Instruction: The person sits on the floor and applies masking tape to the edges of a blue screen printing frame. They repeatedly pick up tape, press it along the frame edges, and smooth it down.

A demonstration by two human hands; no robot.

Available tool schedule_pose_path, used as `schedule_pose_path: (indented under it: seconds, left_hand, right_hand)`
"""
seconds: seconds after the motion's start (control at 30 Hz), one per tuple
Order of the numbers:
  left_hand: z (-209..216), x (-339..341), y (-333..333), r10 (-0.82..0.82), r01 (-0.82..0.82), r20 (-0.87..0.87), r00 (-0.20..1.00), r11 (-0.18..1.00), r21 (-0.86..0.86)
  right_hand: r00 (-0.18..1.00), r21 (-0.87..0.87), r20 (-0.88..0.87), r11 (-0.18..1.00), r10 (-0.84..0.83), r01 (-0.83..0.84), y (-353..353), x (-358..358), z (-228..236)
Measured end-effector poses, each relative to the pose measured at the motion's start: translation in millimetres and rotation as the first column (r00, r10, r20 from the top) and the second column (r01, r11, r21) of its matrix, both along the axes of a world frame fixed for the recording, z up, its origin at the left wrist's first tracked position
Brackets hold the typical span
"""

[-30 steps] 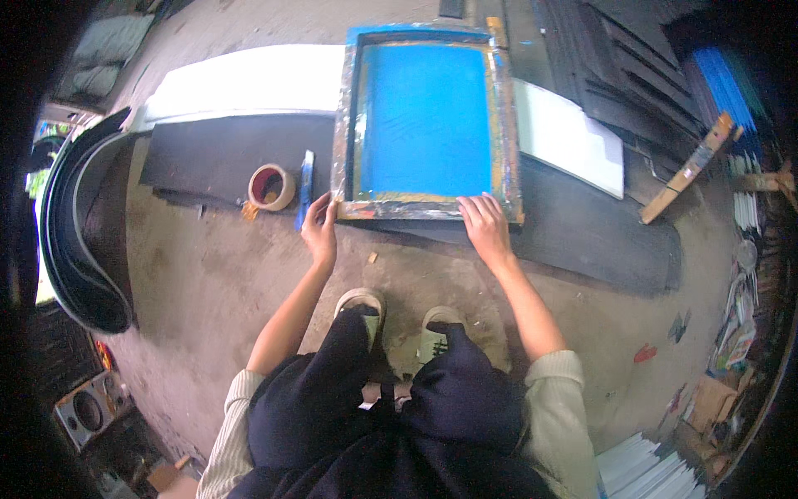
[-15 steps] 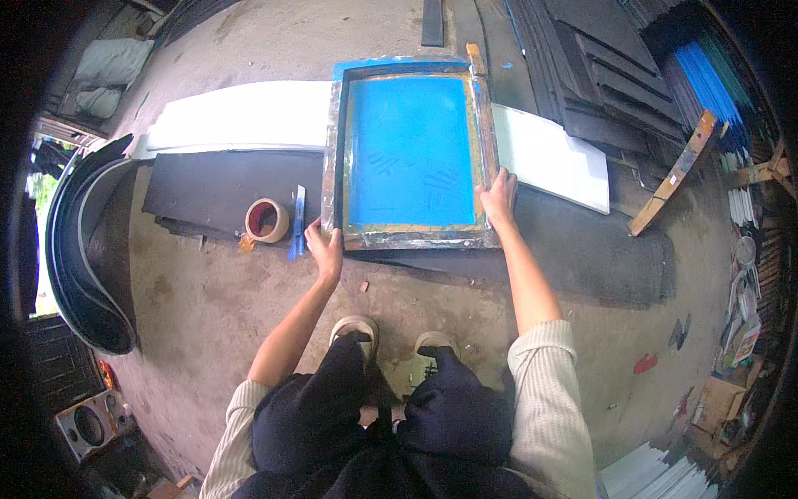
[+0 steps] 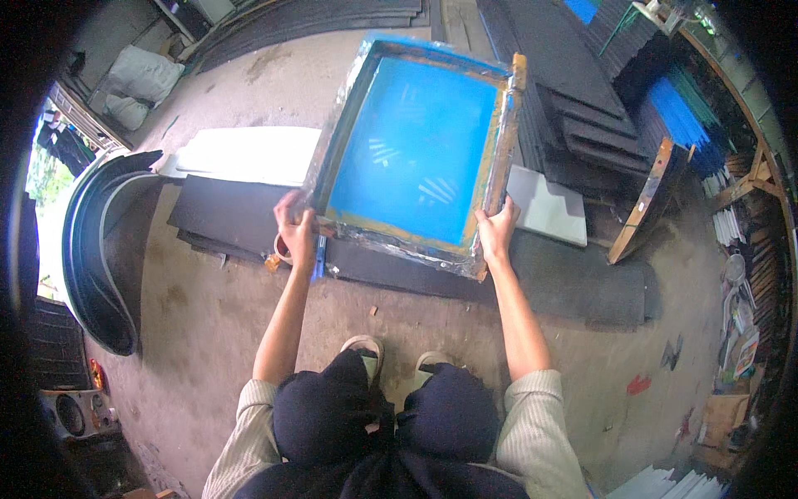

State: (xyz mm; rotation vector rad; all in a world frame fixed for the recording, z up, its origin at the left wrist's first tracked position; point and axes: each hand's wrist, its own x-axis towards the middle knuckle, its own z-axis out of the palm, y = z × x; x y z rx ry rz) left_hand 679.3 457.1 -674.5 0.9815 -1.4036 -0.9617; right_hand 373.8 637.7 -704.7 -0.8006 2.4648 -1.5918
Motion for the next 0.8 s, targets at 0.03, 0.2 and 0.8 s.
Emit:
schedule_pose_path:
  seconds: [0.03, 0.2, 0.8]
  left_hand:
    - [20.0, -6.8, -1.5, 0.116, -0.116, -0.116, 0.987, 0.993, 0.002]
    - [27.3, -61.7, 32.0, 0.197, 0.102, -0.506, 0.84, 0.859, 0.502]
    - [-57.1, 16.7, 5.6, -0.032, 0.352, -0.51, 0.859, 0.761, 0.545]
  right_hand:
    - [1.0, -0.081, 0.015, 0.997, 0.008, -0.007, -5.4, -1.5, 5.8]
    - [0.991, -0.257, -0.009, 0.958, -0.135, 0.128, -47.7, 47.9, 63.1]
    - [0.859, -0.509, 0.421, 0.86, 0.291, -0.041, -36.6, -3.1, 60.8]
